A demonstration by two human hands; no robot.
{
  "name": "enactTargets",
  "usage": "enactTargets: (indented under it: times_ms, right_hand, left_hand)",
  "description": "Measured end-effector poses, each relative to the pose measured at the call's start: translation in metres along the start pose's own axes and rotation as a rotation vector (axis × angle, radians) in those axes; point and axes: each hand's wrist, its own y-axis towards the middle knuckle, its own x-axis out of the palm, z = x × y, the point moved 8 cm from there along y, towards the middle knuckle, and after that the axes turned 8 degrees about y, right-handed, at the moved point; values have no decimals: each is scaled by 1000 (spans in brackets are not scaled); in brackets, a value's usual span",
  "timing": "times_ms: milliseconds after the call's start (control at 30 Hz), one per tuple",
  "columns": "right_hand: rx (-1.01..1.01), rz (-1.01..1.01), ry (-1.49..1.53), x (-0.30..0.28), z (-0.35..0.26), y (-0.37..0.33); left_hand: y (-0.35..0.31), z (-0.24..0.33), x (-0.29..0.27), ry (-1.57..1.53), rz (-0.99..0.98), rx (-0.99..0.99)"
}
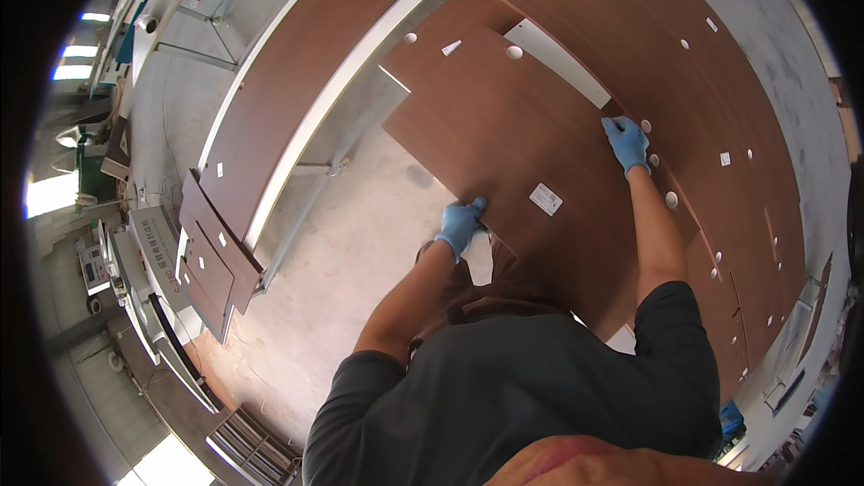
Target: The person aligns two brown wood panels on a workbench, wipes their surfaces with a cloth, and applies a brown filler from a tube into the seam between them. They then wipe the seam and surrounding area, flip the panels, and place them against a rack.
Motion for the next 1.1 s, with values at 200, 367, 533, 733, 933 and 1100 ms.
enactTargets:
  times_ms: [200,367,533,733,933,1100]
  right_hand:
    - [56,24,-91,64,-27,100]
    - [50,83,-98,113,-43,152]
    - [186,68,-96,134,-46,172]
    - [200,116,-198,144,-60,182]
    - [-224,413,-284,94,-127,159]
    - [-172,307,-423,119,-147,31]
  left_hand:
    - [91,80,-17,87,-72,-18]
    - [168,123,-39,102,-71,16]
    - [192,149,-42,141,-49,-55]
    - [204,164,-49,241,-43,-180]
    - [204,145,-59,75,-151,-447]
    - [224,189,-80,-22,-54,-286]
